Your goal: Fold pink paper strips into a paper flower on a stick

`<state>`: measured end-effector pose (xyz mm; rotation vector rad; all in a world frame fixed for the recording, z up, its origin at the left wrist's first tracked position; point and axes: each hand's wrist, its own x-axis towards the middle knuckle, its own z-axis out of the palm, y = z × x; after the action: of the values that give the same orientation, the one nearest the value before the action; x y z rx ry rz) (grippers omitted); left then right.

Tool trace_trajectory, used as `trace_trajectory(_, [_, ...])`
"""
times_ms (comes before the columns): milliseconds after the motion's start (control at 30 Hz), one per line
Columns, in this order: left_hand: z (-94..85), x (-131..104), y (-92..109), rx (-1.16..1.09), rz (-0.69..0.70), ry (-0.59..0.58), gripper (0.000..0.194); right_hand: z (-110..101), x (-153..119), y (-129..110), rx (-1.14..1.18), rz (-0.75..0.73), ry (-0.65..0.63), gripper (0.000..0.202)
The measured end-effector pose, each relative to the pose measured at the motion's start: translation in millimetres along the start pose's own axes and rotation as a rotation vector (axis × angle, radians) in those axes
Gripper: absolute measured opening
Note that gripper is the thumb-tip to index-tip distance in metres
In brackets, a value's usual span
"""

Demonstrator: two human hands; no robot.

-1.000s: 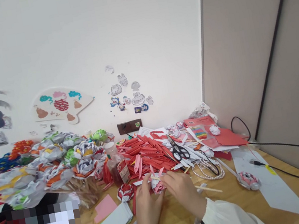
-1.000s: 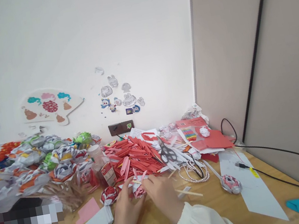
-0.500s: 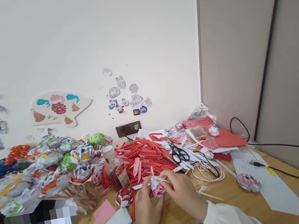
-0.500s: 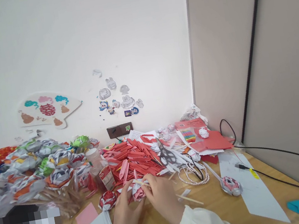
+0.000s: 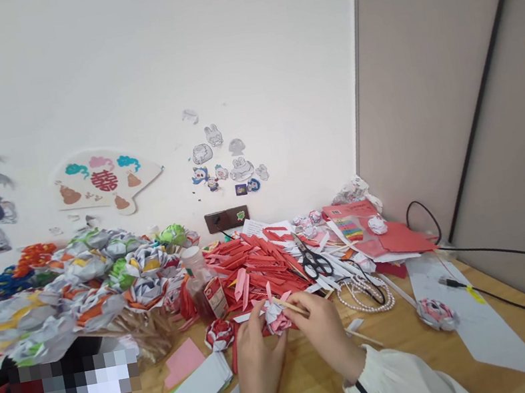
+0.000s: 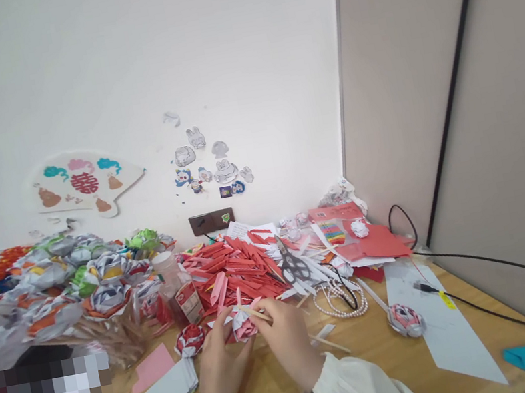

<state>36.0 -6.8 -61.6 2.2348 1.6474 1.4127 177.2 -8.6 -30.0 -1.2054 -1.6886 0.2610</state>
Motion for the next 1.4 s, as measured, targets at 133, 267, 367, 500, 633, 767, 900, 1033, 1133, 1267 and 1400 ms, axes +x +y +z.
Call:
trace_trajectory(133, [0.8,0,0,0.0,-0.008,0.01,0.052,-1,0,-1,0.025,0.045,0.006,0.009])
trace_trajectory(267, [0.5,0,1,0.004,-0.015,-0.002,0.051,0,-1,-1,0.008,0.034,0.006,0.011])
trace_trajectory(367, [1.0,-1,0,-0.001,-0.02,-0.003,0.051,1,-1,0,-0.001,0.012,0.003,0.011])
trace_trajectory(500, [2.3,-1,-1,0.001,-0.026,-0.003,0.05,2,-1,1,-0.03,-0.023,-0.013,0.012])
trace_trajectory(633, [2.9,-1,-1,-0.031,-0.029,-0.012,0.05,3,-3,3,-0.088,-0.104,-0.002,0.015])
trace_trajectory(767, [2.8,0,0,-0.087,-0.072,-0.021,0.051,4,-4,7,-0.147,-0.176,0.04,0.021])
trace_trajectory(900, [4.2,0,0,-0.14,-0.096,-0.019,0.052,5,-4,9,-0.181,-0.194,0.023,0.022])
trace_trajectory(1033, [5.4,-1,-1,-0.164,-0.094,-0.02,0.051,7,-4,10,-0.218,-0.193,-0.01,0.02])
trace_trajectory(1133, [4.2,0,-1,-0.175,-0.105,-0.03,0.049,4,-3,8,-0.183,-0.191,-0.033,0.02])
trace_trajectory(1267, [2.2,3,-1,-0.238,-0.116,-0.107,0.039,-12,2,2,-0.035,-0.101,-0.048,0.023])
trace_trajectory(1400, [0.8,5,2,-0.333,-0.097,-0.158,0.039,-26,6,2,0.063,-0.083,0.039,0.021])
